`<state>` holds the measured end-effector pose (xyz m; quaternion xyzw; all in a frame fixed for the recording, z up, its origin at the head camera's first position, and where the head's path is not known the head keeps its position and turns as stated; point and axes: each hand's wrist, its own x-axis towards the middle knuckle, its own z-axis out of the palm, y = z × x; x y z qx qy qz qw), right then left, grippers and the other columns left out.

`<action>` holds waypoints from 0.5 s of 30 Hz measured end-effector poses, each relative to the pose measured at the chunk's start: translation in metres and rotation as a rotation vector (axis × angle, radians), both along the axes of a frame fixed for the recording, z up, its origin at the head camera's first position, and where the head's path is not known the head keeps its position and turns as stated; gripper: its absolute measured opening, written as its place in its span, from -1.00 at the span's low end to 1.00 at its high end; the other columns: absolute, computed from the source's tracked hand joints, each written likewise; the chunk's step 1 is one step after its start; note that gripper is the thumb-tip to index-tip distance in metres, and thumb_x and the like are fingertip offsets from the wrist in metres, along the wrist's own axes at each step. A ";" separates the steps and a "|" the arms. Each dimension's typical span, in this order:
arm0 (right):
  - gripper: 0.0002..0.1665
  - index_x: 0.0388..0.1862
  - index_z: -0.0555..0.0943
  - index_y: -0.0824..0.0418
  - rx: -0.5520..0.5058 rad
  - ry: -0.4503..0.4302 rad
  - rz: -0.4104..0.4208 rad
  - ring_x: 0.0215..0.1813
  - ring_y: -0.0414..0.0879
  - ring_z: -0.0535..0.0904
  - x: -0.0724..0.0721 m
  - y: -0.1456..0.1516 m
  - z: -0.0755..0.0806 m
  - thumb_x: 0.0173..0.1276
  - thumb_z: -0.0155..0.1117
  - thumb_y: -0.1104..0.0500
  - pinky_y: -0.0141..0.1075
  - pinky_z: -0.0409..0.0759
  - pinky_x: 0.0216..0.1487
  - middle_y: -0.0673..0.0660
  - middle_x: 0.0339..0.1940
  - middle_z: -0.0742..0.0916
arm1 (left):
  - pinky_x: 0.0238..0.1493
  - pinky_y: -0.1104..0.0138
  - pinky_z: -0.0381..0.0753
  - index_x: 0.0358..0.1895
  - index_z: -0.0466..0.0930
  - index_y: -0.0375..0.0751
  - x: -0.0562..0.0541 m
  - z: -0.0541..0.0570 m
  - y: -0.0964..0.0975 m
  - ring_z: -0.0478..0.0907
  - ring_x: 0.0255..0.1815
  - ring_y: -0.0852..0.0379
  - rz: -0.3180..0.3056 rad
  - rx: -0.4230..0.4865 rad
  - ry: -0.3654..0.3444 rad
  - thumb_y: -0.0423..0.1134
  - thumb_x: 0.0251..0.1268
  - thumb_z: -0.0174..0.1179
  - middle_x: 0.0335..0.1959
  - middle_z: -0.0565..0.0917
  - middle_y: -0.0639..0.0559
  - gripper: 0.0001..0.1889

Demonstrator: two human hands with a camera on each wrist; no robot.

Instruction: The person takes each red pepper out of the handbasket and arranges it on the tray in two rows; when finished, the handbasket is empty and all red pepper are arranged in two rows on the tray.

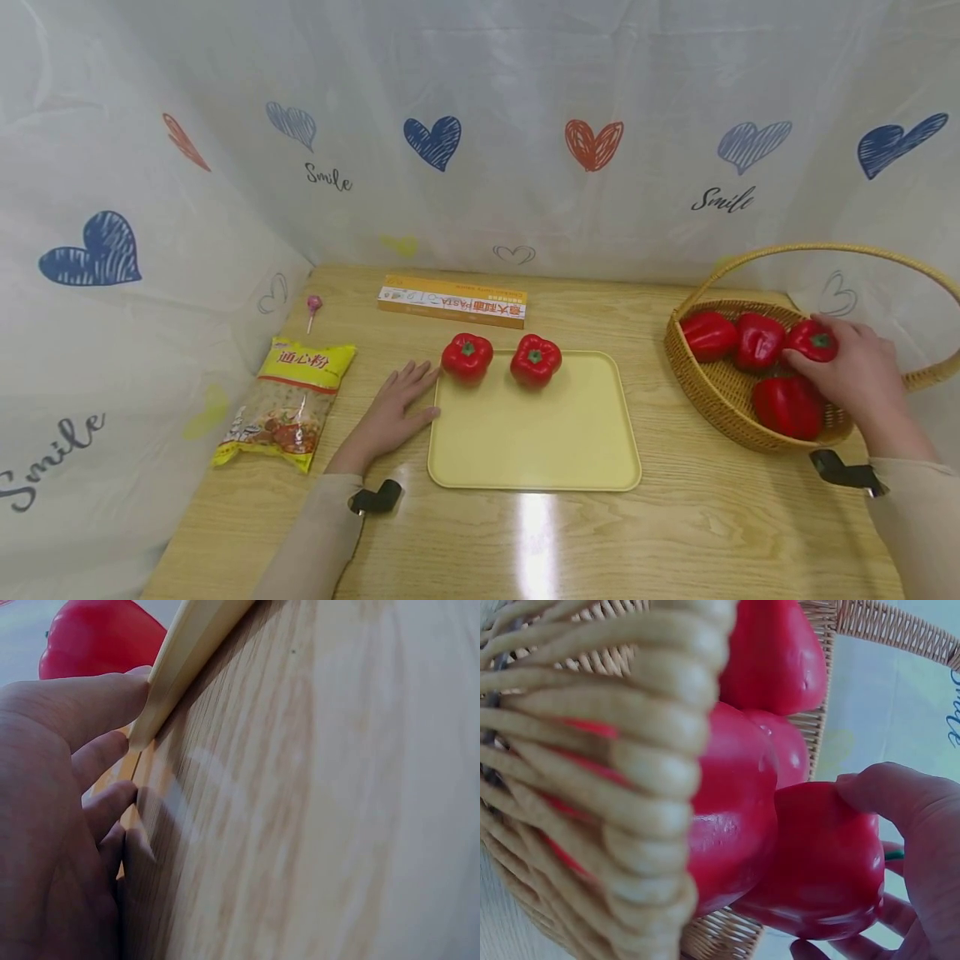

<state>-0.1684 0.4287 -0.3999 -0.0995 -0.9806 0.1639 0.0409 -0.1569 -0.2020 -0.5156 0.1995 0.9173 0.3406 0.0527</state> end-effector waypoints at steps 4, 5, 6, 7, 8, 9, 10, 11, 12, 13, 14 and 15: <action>-0.02 0.58 0.14 0.39 0.013 0.011 0.003 0.21 0.60 0.10 0.003 -0.002 0.000 0.43 0.31 -0.08 0.56 0.43 -0.04 0.69 0.31 0.26 | 0.64 -0.04 -0.29 0.57 0.27 -0.09 0.000 0.000 0.000 -0.10 0.66 -0.18 -0.002 -0.003 -0.001 0.02 0.45 0.22 0.61 0.18 -0.14 -0.30; -0.02 0.58 0.14 0.38 0.015 0.015 0.005 0.22 0.60 0.10 0.004 -0.002 0.001 0.43 0.32 -0.09 0.56 0.43 -0.03 0.69 0.32 0.26 | 0.64 -0.05 -0.29 0.57 0.27 -0.09 0.000 0.001 0.000 -0.10 0.66 -0.18 -0.002 -0.001 -0.002 0.01 0.45 0.22 0.61 0.18 -0.14 -0.30; -0.02 0.58 0.14 0.38 0.016 0.017 0.006 0.23 0.59 0.10 0.004 -0.003 0.001 0.43 0.32 -0.09 0.56 0.43 -0.03 0.68 0.32 0.27 | 0.63 -0.05 -0.29 0.57 0.28 -0.10 0.000 0.001 0.001 -0.10 0.66 -0.19 -0.002 0.000 -0.002 0.01 0.45 0.22 0.61 0.18 -0.15 -0.30; -0.01 0.58 0.14 0.38 0.016 0.021 0.007 0.23 0.59 0.10 0.005 -0.003 0.002 0.42 0.32 -0.10 0.56 0.43 -0.02 0.68 0.32 0.28 | 0.63 -0.06 -0.28 0.57 0.28 -0.10 0.000 0.001 0.001 -0.09 0.66 -0.19 -0.001 0.000 -0.002 0.01 0.45 0.22 0.61 0.18 -0.15 -0.30; 0.00 0.58 0.14 0.39 0.015 0.027 0.010 0.23 0.59 0.11 0.005 -0.004 0.002 0.42 0.33 -0.11 0.56 0.42 -0.02 0.68 0.31 0.29 | 0.63 -0.06 -0.28 0.57 0.28 -0.10 0.000 0.001 0.001 -0.09 0.66 -0.19 -0.001 -0.002 -0.001 0.01 0.45 0.22 0.61 0.18 -0.15 -0.30; 0.01 0.58 0.14 0.41 0.012 0.033 0.011 0.22 0.59 0.12 0.005 -0.005 0.003 0.41 0.34 -0.11 0.56 0.43 -0.02 0.68 0.30 0.31 | 0.63 -0.06 -0.28 0.57 0.28 -0.10 0.000 0.001 0.000 -0.09 0.66 -0.19 -0.001 -0.003 -0.001 0.01 0.45 0.22 0.61 0.19 -0.15 -0.31; 0.01 0.57 0.15 0.42 0.009 0.039 0.012 0.22 0.59 0.13 0.005 -0.006 0.004 0.41 0.35 -0.11 0.55 0.44 -0.02 0.67 0.28 0.32 | 0.63 -0.06 -0.28 0.57 0.28 -0.10 0.000 0.001 0.000 -0.09 0.66 -0.19 0.000 -0.003 -0.001 0.01 0.45 0.22 0.61 0.19 -0.15 -0.31; 0.01 0.56 0.16 0.44 0.005 0.046 0.015 0.21 0.58 0.14 0.005 -0.007 0.005 0.41 0.35 -0.12 0.55 0.44 -0.02 0.67 0.27 0.34 | 0.63 -0.06 -0.28 0.57 0.28 -0.09 0.000 0.001 0.000 -0.09 0.66 -0.19 0.000 -0.003 -0.001 0.01 0.45 0.22 0.61 0.19 -0.15 -0.31; 0.01 0.55 0.17 0.45 0.002 0.052 0.018 0.20 0.58 0.15 0.005 -0.009 0.006 0.40 0.36 -0.12 0.54 0.45 -0.03 0.66 0.26 0.35 | 0.63 -0.06 -0.28 0.57 0.28 -0.09 0.000 0.001 0.000 -0.09 0.66 -0.19 0.000 -0.004 0.000 0.01 0.45 0.22 0.61 0.19 -0.15 -0.30; 0.01 0.54 0.19 0.46 -0.002 0.060 0.023 0.19 0.58 0.17 0.005 -0.010 0.006 0.39 0.37 -0.12 0.53 0.46 -0.03 0.66 0.24 0.37 | 0.63 -0.06 -0.28 0.57 0.28 -0.09 0.000 0.001 0.000 -0.09 0.66 -0.19 0.000 -0.004 0.000 0.02 0.45 0.22 0.61 0.19 -0.15 -0.30; 0.00 0.53 0.20 0.47 -0.003 0.067 0.029 0.18 0.58 0.18 0.006 -0.011 0.007 0.39 0.37 -0.12 0.52 0.47 -0.04 0.65 0.23 0.38 | 0.63 -0.06 -0.28 0.57 0.28 -0.09 0.000 0.001 0.000 -0.09 0.66 -0.19 -0.001 -0.004 0.001 0.02 0.45 0.22 0.61 0.19 -0.14 -0.30; 0.00 0.52 0.21 0.46 -0.009 0.072 0.036 0.18 0.57 0.19 0.006 -0.013 0.008 0.39 0.37 -0.12 0.52 0.47 -0.04 0.65 0.23 0.39 | 0.63 -0.06 -0.28 0.57 0.28 -0.09 0.000 0.001 0.000 -0.09 0.66 -0.19 -0.001 -0.002 0.001 0.01 0.45 0.22 0.61 0.19 -0.15 -0.30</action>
